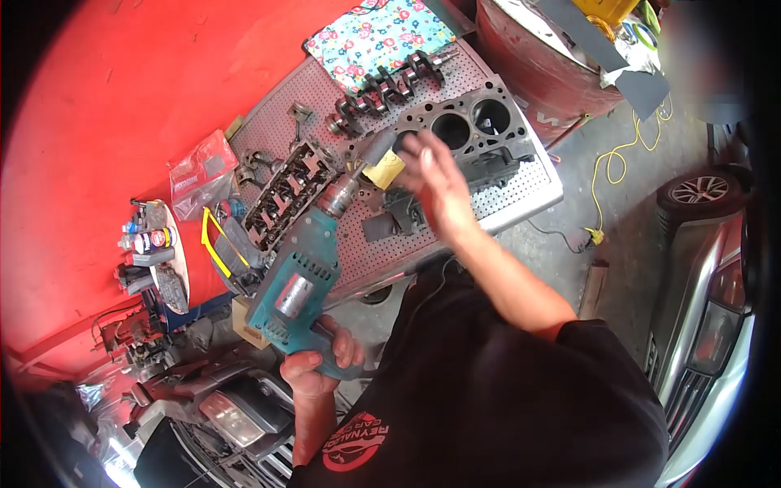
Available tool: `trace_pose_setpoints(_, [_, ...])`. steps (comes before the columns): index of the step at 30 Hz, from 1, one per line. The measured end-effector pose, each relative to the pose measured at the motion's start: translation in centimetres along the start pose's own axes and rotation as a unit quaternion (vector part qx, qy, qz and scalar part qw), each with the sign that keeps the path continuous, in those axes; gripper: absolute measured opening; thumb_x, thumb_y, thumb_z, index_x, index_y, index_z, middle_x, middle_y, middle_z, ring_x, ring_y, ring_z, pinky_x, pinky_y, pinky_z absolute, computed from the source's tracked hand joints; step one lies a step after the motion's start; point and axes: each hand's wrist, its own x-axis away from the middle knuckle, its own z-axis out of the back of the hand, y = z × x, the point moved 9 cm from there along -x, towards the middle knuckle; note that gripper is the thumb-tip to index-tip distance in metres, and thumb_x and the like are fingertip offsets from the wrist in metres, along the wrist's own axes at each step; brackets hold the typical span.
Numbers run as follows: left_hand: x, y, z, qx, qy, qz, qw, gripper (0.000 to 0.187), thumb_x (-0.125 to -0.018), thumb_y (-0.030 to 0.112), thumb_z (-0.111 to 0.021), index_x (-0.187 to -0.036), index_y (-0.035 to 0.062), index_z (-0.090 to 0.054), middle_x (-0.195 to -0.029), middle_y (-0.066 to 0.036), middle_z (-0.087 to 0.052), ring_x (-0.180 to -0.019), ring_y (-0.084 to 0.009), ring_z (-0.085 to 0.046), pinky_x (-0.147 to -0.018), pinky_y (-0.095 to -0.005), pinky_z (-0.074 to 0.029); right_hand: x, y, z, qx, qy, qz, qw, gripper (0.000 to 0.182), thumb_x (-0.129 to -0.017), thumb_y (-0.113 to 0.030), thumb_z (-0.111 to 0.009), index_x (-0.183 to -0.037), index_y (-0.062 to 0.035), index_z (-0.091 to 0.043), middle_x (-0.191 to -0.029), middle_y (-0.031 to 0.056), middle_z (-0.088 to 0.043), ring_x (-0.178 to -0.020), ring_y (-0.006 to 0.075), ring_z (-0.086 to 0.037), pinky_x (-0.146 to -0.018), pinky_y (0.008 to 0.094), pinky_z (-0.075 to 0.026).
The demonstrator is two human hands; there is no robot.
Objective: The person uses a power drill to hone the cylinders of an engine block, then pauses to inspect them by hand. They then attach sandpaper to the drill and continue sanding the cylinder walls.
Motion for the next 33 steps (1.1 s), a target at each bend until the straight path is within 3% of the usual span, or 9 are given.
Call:
trace_pose_setpoints(3, [0.0,-0.9,-1.1,-0.011,0.008,-0.009,1.0,0.063,-0.074,0.022,-0.071,-0.131,-0.0019,-0.06,-0.085,-0.012,-0.062,-0.072,-0.0248,-0.058,-0.073,-0.0457,-0.046,-2.8,-5.1,-0.4,0.178,-0.075,0.092,0.977,0.058,-0.109,-0.034,-0.062,-0.152,0.0028,-0.052,-0.148,0.0117,-0.063,-0.131,0.0169,-0.059,-0.113,0.0346,-0.045])
trace_pose_setpoints(6, [-0.4,-1.7,-2.0,-0.016,0.008,-0.02,1.0,0.063,-0.074,0.022,-0.071,-0.13,-0.0027,-0.06,-0.085,-0.013,-0.062,-0.071,-0.0251,-0.058,-0.073,-0.0461,-0.047,-1.9,-6.8,-1.9,0.211,-0.109,0.099,0.966,0.044,-0.109,-0.028,-0.062,-0.142,0.0017,-0.064,-0.136,0.0093,-0.071,-0.126,0.012,-0.06,-0.111,0.0304,-0.046])
trace_pose_setpoints(13, [-1.2,-1.8,-0.9,-0.05,-0.011,-0.015,0.999,0.062,-0.076,0.019,-0.075,-0.131,-0.0035,-0.06,-0.086,-0.015,-0.063,-0.073,-0.0268,-0.061,-0.074,-0.0474,-0.049,-0.8,-6.4,-1.7,0.273,-0.077,0.061,0.957,0.038,-0.11,-0.024,-0.061,-0.139,0.0003,-0.067,-0.13,0.0082,-0.073,-0.114,0.0106,-0.064,-0.102,0.0283,-0.051])
trace_pose_setpoints(20, [-2.0,0.0,2.9,-0.034,-0.053,0.011,0.998,0.061,-0.078,0.018,-0.076,-0.133,-0.0034,-0.059,-0.087,-0.015,-0.063,-0.073,-0.0272,-0.061,-0.075,-0.0479,-0.051,0.1,-5.7,-3.1,0.307,-0.076,0.093,0.944,0.039,-0.109,-0.021,-0.061,-0.144,-0.0018,-0.064,-0.136,0.0118,-0.069,-0.127,0.0158,-0.061,-0.112,0.0311,-0.045])
trace_pose_setpoints(23, [-2.6,1.0,4.4,-0.024,-0.066,0.023,0.997,0.061,-0.078,0.018,-0.075,-0.132,-0.0032,-0.059,-0.087,-0.015,-0.064,-0.072,-0.0269,-0.061,-0.075,-0.0482,-0.052,0.3,-3.7,-3.3,0.193,-0.067,0.072,0.976,0.045,-0.107,-0.019,-0.064,-0.149,-0.0022,-0.058,-0.15,0.0134,-0.058,-0.138,0.0202,-0.055,-0.115,0.0334,-0.043])
trace_pose_setpoints(25, [-2.8,1.5,5.7,-0.039,-0.073,0.036,0.996,0.058,-0.078,0.019,-0.071,-0.131,-0.0019,-0.06,-0.087,-0.014,-0.063,-0.073,-0.0254,-0.062,-0.075,-0.0459,-0.051,1.3,-4.6,-2.7,0.339,0.013,0.173,0.925,0.056,-0.098,-0.022,-0.076,-0.146,-0.0027,-0.057,-0.16,0.019,-0.041,-0.15,0.0302,-0.041,-0.119,0.0449,-0.041])
trace_pose_setpoints(28, [-2.6,2.2,6.8,-0.051,-0.066,0.054,0.995,0.058,-0.077,0.019,-0.07,-0.131,-0.0013,-0.06,-0.086,-0.013,-0.063,-0.072,-0.0244,-0.062,-0.075,-0.045,-0.05,5.3,-6.6,-3.2,0.508,0.067,0.315,0.799,0.06,-0.085,-0.019,-0.082,-0.138,-0.0041,-0.058,-0.151,0.0211,-0.047,-0.142,0.0369,-0.047,-0.116,0.0471,-0.041])
trace_pose_setpoints(32, [-3.0,3.4,7.0,-0.07,-0.02,0.069,0.995,0.062,-0.071,0.014,-0.074,-0.128,-0.0028,-0.059,-0.086,-0.016,-0.065,-0.069,-0.0258,-0.063,-0.07,-0.0438,-0.054,10.7,-2.2,-5.5,0.561,-0.184,0.264,0.763,0.067,-0.077,-0.016,-0.081,-0.139,-0.0108,-0.058,-0.148,0.0181,-0.051,-0.137,0.0371,-0.051,-0.115,0.0508,-0.043])
trace_pose_setpoints(33, [-3.5,4.2,6.7,-0.129,-0.004,0.05,0.99,0.062,-0.07,0.013,-0.073,-0.128,-0.0026,-0.058,-0.086,-0.016,-0.065,-0.071,-0.0258,-0.063,-0.07,-0.0423,-0.054,12.1,-2.1,-10.4,0.599,-0.266,0.338,0.675,0.065,-0.08,-0.016,-0.075,-0.142,-0.0163,-0.057,-0.15,0.0168,-0.051,-0.138,0.0365,-0.052,-0.116,0.0548,-0.042])
